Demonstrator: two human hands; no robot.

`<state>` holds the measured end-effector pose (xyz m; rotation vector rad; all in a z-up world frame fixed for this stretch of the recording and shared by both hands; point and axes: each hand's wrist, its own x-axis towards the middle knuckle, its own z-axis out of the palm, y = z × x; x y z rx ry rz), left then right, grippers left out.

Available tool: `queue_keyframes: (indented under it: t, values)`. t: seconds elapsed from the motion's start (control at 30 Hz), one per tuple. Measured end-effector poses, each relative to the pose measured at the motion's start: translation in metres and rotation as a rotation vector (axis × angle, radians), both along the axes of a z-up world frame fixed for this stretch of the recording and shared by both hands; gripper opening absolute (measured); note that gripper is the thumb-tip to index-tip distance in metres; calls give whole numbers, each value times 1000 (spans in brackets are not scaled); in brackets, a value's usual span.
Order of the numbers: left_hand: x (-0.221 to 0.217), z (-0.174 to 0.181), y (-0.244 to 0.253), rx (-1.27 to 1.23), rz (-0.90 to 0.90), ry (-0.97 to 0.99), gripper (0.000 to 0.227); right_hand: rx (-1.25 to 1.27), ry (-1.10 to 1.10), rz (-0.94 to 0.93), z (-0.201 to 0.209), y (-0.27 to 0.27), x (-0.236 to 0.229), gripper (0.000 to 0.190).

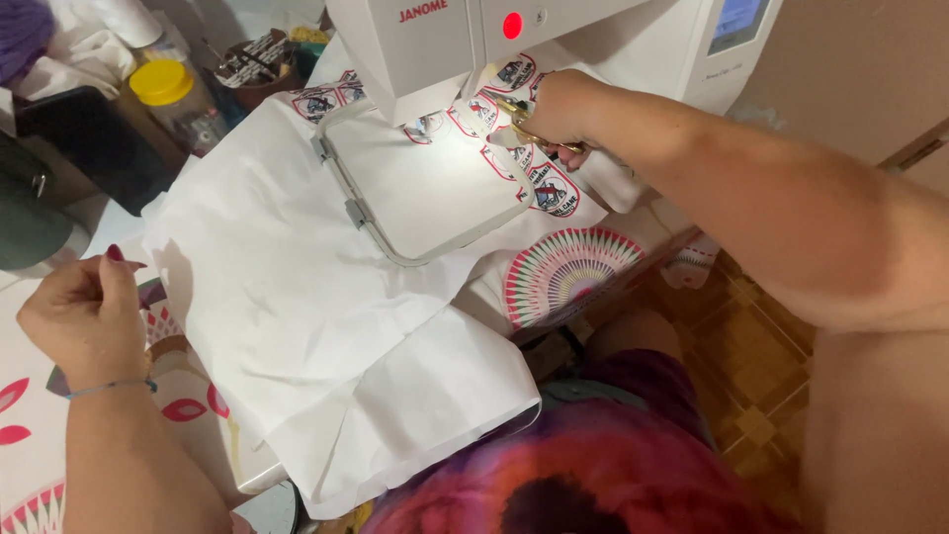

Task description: Trimming the edges of embroidered patches from a fabric sheet using scissors.

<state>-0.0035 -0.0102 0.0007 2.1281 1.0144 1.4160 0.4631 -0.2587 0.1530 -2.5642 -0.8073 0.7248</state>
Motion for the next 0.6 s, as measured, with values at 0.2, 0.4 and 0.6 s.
queue_keyframes:
  t: [0.2, 0.4, 0.6]
  values:
    - [3, -3, 6, -10, 11, -25, 21, 1, -58, -11, -3, 4, 4, 30]
    - [3, -3, 12, 18, 66, 17, 23, 26, -66, 23, 12, 9, -2, 19]
    - [2, 0, 9, -31, 109, 49, 26, 34, -24, -39, -4, 16, 9, 20]
